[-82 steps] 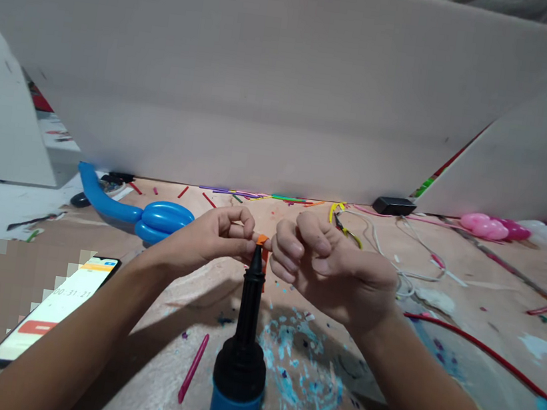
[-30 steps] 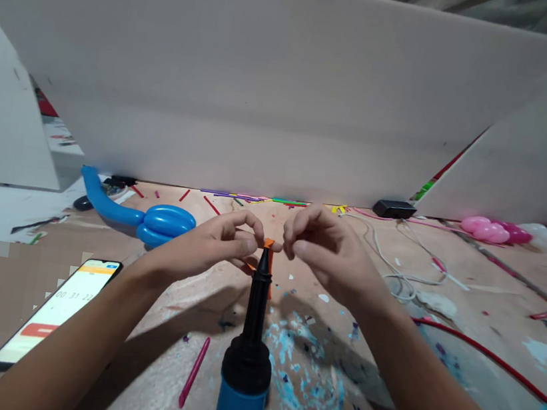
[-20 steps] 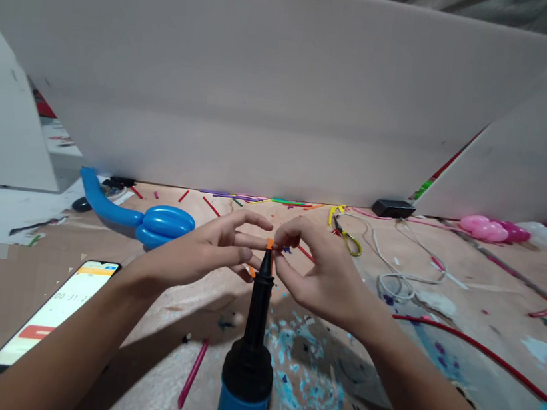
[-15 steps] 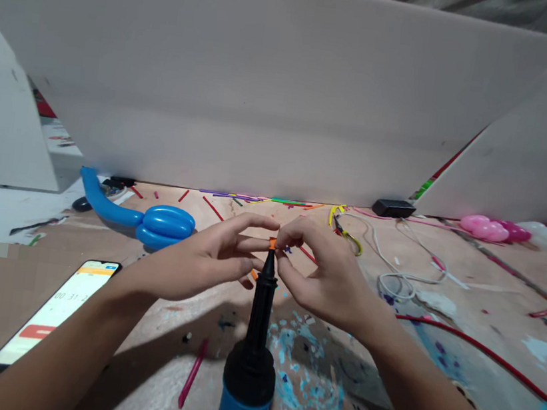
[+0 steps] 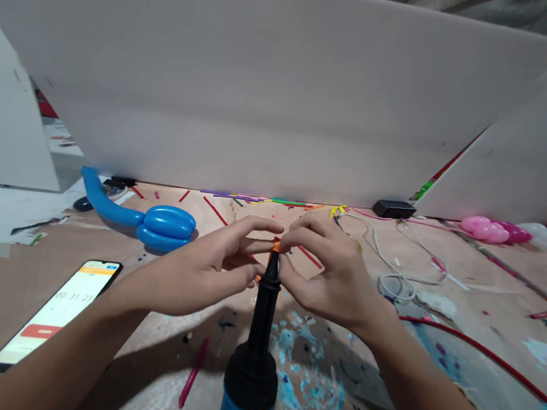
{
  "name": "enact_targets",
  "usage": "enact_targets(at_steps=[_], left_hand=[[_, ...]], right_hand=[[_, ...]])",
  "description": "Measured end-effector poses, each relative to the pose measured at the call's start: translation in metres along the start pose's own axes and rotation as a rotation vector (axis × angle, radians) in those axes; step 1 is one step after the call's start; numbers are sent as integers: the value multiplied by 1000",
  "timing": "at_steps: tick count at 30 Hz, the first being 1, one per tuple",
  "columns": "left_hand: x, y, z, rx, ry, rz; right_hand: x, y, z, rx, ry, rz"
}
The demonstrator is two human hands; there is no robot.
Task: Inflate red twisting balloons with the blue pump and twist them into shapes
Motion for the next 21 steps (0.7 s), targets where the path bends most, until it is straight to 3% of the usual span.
enact_targets(at_steps=[4,9,21], left_hand=[[-4,1,11,-163,144,-32],[-5,14,21,-535,318,-225],[4,30,21,-683,427,-409]], right_hand=[[0,-3,2,-11,30,26],[-2,-6,6,-65,82,60],[-3,1,-1,-250,125,17]])
Point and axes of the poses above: each hand's wrist, its own x-axis away from the middle knuckle, its own z-axis out of the back of the hand, y = z × x, the point moved 9 cm from there along -x, towards the middle knuckle, and after that the axes turned 1 degree about -y, right-handed, at the moved point
